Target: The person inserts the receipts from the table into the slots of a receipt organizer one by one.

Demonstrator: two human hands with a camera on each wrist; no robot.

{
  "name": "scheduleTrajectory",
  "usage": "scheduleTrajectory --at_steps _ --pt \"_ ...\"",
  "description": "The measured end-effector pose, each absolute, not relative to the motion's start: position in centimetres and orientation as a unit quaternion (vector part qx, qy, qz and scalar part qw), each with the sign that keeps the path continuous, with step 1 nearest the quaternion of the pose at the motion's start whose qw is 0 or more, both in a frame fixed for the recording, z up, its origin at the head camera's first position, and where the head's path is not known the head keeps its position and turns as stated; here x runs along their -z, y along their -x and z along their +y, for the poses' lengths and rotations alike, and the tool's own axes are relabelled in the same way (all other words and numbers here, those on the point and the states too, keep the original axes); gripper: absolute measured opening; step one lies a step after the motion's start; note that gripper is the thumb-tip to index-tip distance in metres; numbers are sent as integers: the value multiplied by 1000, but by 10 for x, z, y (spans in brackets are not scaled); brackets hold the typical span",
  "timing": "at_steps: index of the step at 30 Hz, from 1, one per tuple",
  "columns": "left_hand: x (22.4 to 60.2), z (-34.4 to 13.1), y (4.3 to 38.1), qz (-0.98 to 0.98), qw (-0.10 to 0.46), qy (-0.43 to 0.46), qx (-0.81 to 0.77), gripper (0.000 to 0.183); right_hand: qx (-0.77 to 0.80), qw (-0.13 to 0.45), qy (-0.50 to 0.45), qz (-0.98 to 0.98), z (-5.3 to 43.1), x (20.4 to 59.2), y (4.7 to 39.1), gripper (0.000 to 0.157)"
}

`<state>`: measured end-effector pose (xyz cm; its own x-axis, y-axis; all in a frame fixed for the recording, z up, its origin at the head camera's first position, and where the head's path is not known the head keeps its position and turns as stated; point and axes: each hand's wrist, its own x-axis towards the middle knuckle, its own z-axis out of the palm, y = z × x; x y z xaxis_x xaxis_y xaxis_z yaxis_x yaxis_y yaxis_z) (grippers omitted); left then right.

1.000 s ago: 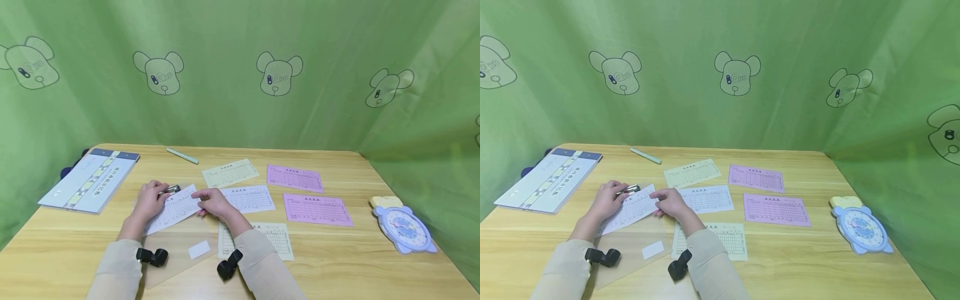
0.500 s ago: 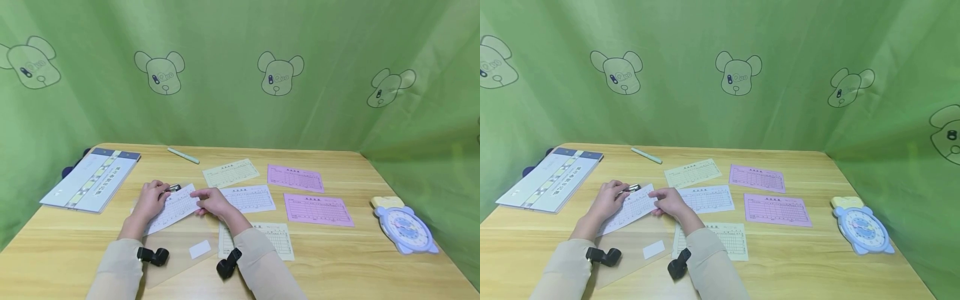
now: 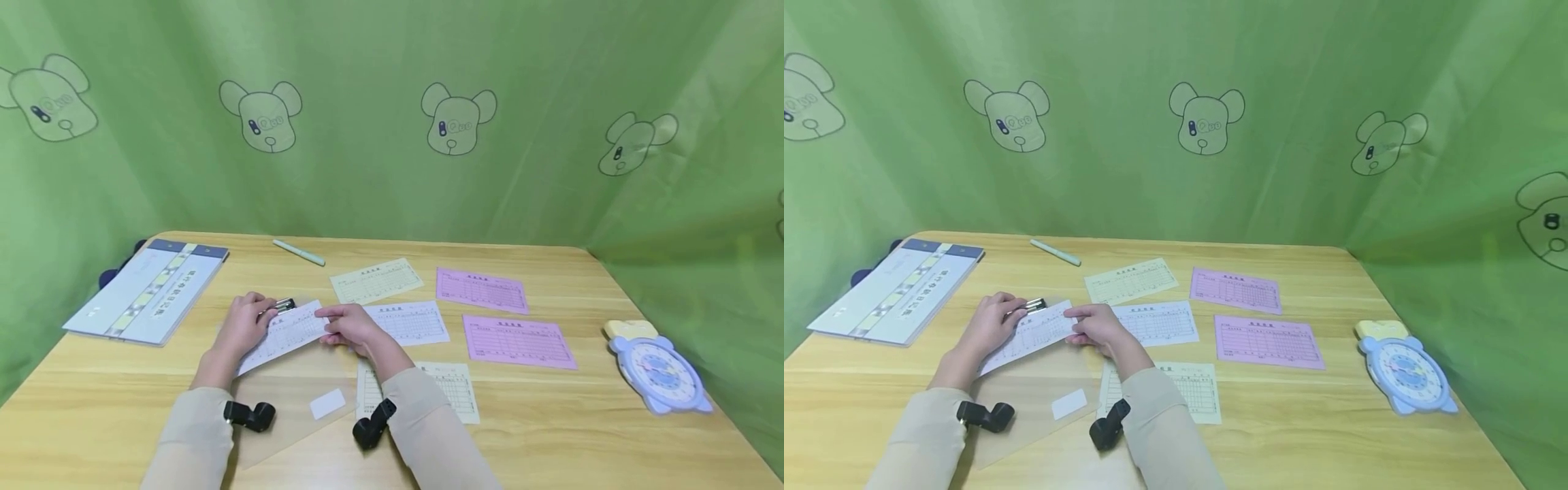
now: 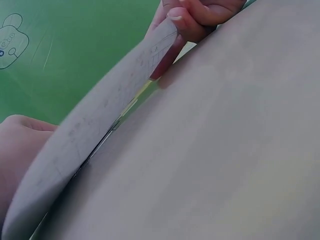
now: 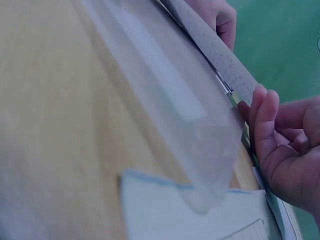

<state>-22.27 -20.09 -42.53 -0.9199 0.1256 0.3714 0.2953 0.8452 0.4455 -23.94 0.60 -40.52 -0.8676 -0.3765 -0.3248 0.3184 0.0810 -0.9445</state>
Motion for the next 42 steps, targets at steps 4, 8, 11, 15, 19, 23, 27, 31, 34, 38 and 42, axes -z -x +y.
scheduleTrajectory --at_steps 4,8,11,15,19,23,27,31,34,38,42 --pt "423 -201 223 -947 162 114 254 23 686 246 13 685 6 406 240 38" --pt "422 -202 223 -948 164 114 250 22 686 249 17 683 6 400 237 37" --pt "422 -201 224 -947 168 118 247 21 690 253 17 678 9 398 237 36" --pt "422 -201 224 -947 166 117 247 21 694 249 6 675 13 403 243 36" --pt "422 -201 223 -949 159 110 250 22 700 245 -2 671 12 405 244 36" --pt "422 -200 223 -948 158 112 254 23 701 249 2 668 12 404 242 37" --pt "422 -199 223 -947 158 117 256 24 702 241 -11 670 17 401 243 37" --pt "420 -200 224 -947 155 111 259 24 704 231 -14 671 24 398 246 37" --pt "420 -201 224 -948 155 109 257 24 708 234 -4 667 26 398 247 38" --pt "421 -202 224 -949 154 108 253 24 709 244 -2 662 28 397 247 39" --pt "421 -202 223 -950 149 104 253 24 706 239 0 666 30 397 246 39"
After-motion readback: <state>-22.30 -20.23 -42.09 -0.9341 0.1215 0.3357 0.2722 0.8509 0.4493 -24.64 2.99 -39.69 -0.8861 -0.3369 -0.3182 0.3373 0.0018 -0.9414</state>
